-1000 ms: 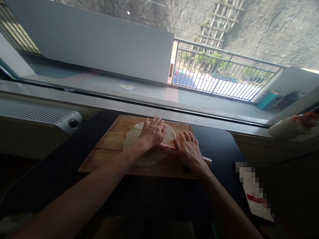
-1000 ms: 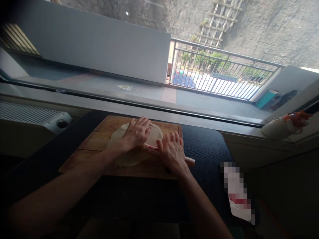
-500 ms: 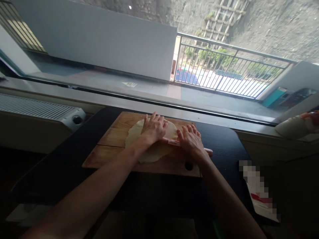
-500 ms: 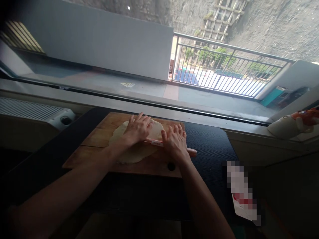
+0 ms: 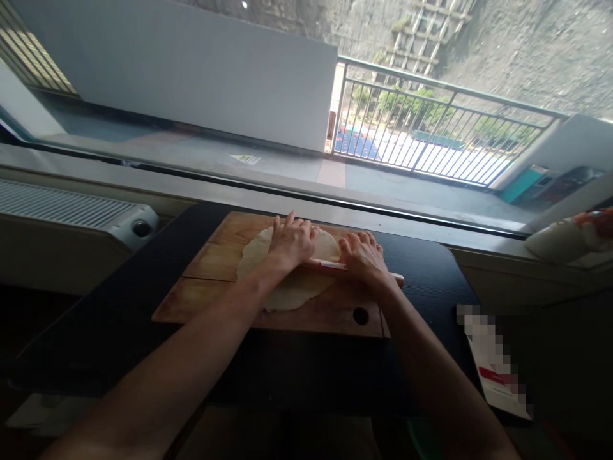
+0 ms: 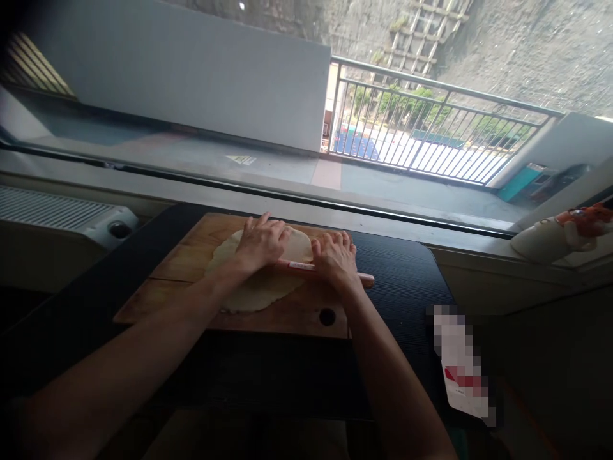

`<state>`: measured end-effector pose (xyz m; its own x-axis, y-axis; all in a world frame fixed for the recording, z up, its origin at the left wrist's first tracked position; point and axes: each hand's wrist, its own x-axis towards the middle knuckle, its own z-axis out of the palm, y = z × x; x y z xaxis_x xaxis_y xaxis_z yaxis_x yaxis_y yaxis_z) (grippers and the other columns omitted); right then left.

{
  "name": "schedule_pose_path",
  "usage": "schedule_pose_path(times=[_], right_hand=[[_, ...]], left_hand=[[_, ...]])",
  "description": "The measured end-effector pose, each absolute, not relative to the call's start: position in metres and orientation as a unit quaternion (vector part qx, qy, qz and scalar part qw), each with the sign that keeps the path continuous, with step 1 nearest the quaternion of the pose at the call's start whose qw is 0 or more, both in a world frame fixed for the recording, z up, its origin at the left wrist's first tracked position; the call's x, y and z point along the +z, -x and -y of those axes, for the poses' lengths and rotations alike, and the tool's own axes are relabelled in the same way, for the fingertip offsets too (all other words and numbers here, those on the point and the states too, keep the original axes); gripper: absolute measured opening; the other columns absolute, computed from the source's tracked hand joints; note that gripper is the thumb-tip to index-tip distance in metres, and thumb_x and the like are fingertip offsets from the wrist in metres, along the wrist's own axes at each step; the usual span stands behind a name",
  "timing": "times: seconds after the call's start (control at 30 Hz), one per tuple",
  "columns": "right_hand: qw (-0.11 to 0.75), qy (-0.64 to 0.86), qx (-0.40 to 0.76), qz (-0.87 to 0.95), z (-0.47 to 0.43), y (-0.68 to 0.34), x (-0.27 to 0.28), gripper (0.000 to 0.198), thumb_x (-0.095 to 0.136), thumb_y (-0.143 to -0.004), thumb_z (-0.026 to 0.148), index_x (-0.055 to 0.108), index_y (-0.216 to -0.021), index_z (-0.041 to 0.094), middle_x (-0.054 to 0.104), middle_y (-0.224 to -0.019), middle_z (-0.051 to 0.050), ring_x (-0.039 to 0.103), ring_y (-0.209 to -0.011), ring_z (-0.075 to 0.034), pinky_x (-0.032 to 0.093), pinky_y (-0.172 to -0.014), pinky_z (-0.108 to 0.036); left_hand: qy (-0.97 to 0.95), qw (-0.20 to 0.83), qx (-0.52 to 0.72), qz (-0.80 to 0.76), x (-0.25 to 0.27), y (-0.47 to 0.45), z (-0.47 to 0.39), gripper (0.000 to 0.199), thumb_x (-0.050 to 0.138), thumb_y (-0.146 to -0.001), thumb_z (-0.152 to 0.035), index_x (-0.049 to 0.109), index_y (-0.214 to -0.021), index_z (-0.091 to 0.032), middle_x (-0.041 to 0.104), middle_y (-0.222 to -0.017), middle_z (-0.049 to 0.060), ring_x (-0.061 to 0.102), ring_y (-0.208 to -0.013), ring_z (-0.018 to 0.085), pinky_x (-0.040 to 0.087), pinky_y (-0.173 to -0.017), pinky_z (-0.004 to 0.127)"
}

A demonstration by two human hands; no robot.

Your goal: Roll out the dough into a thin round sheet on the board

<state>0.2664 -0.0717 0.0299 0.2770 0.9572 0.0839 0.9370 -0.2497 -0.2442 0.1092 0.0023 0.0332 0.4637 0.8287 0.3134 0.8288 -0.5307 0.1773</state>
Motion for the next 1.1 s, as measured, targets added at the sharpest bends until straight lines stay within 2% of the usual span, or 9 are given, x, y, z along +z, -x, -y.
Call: schedule_pose_path(times=[0.1,0.23,0.37,0.5,0.63,0.77,0.87,0.97,1.1], right_hand=[[0.129,0.763,-0.005,0.633,0.117,-0.249,0.023,0.056,0.018,-0.091,0.053,0.039,-0.133,0.023,0.029,-0.143,-0.008,0.013,-0.135,-0.026,0.017,-0.105,-0.046],[0.117,0.723,-0.034,0.680,0.156,-0.236,0.018,0.053,0.023,-0.091,0.053,0.039,-0.133,0.024,0.030,-0.144,-0.004,0.009,-0.136,-0.024,0.011,-0.108,-0.043],[0.126,0.755,0.007,0.644,0.095,-0.260,0.024,0.053,0.019,-0.091,0.054,0.044,-0.128,0.026,0.038,-0.138,-0.005,0.016,-0.134,-0.026,0.018,-0.104,-0.046],[0.136,0.800,0.020,0.584,0.039,-0.280,0.031,0.051,0.020,-0.091,0.049,0.047,-0.124,0.020,0.041,-0.134,-0.010,0.025,-0.130,-0.027,0.024,-0.100,-0.046],[0.159,0.769,-0.033,0.618,0.082,-0.264,0.023,0.052,0.019,-0.092,0.050,0.042,-0.130,0.022,0.034,-0.140,-0.008,0.019,-0.133,-0.025,0.021,-0.103,-0.044],[0.144,0.740,-0.059,0.654,0.126,-0.251,0.015,0.049,0.023,-0.091,0.050,0.044,-0.128,0.025,0.036,-0.140,-0.005,0.012,-0.135,-0.024,0.014,-0.106,-0.043],[0.143,0.751,-0.024,0.645,0.097,-0.263,0.018,0.048,0.023,-0.091,0.051,0.046,-0.125,0.026,0.040,-0.136,-0.005,0.015,-0.134,-0.025,0.017,-0.105,-0.044],[0.123,0.787,0.036,0.603,0.047,-0.280,0.025,0.049,0.025,-0.090,0.049,0.047,-0.124,0.022,0.042,-0.134,-0.009,0.021,-0.131,-0.028,0.022,-0.102,-0.046],[0.129,0.802,0.016,0.583,0.045,-0.279,0.027,0.050,0.025,-0.091,0.047,0.043,-0.129,0.020,0.035,-0.139,-0.010,0.019,-0.133,-0.028,0.020,-0.103,-0.047]], left_hand=[[0.869,-0.002,-0.173,0.463,0.024,-0.088,0.035,0.049,0.027,-0.089,-0.044,0.053,-0.122,-0.019,0.051,-0.131,0.008,0.026,-0.133,0.027,0.014,-0.107,0.052],[0.875,0.030,-0.178,0.448,0.016,-0.071,0.068,0.051,0.027,-0.088,-0.047,0.051,-0.124,-0.020,0.048,-0.134,0.008,0.024,-0.134,0.026,0.007,-0.109,0.051],[0.862,0.029,-0.196,0.468,0.025,-0.096,0.023,0.050,0.024,-0.089,-0.045,0.056,-0.117,-0.018,0.055,-0.126,0.010,0.029,-0.131,0.027,0.012,-0.107,0.053],[0.837,0.014,-0.194,0.511,0.035,-0.118,-0.019,0.051,0.023,-0.089,-0.042,0.064,-0.102,-0.014,0.062,-0.114,0.014,0.032,-0.128,0.030,0.019,-0.102,0.056],[0.854,0.009,-0.187,0.486,0.026,-0.100,0.015,0.051,0.024,-0.089,-0.046,0.057,-0.117,-0.019,0.056,-0.125,0.009,0.027,-0.132,0.028,0.017,-0.105,0.053],[0.860,0.025,-0.176,0.477,0.017,-0.085,0.050,0.053,0.027,-0.087,-0.050,0.052,-0.123,-0.020,0.051,-0.130,0.009,0.023,-0.134,0.027,0.011,-0.108,0.051],[0.853,0.009,-0.169,0.493,0.020,-0.097,0.025,0.053,0.026,-0.087,-0.050,0.053,-0.121,-0.019,0.052,-0.129,0.010,0.025,-0.133,0.028,0.014,-0.106,0.054],[0.838,-0.012,-0.162,0.520,0.027,-0.114,-0.015,0.054,0.022,-0.088,-0.049,0.057,-0.113,-0.016,0.055,-0.125,0.012,0.027,-0.131,0.030,0.017,-0.103,0.057],[0.838,-0.018,-0.161,0.521,0.030,-0.113,-0.013,0.054,0.022,-0.088,-0.049,0.056,-0.115,-0.017,0.053,-0.127,0.012,0.026,-0.131,0.031,0.017,-0.103,0.057]])
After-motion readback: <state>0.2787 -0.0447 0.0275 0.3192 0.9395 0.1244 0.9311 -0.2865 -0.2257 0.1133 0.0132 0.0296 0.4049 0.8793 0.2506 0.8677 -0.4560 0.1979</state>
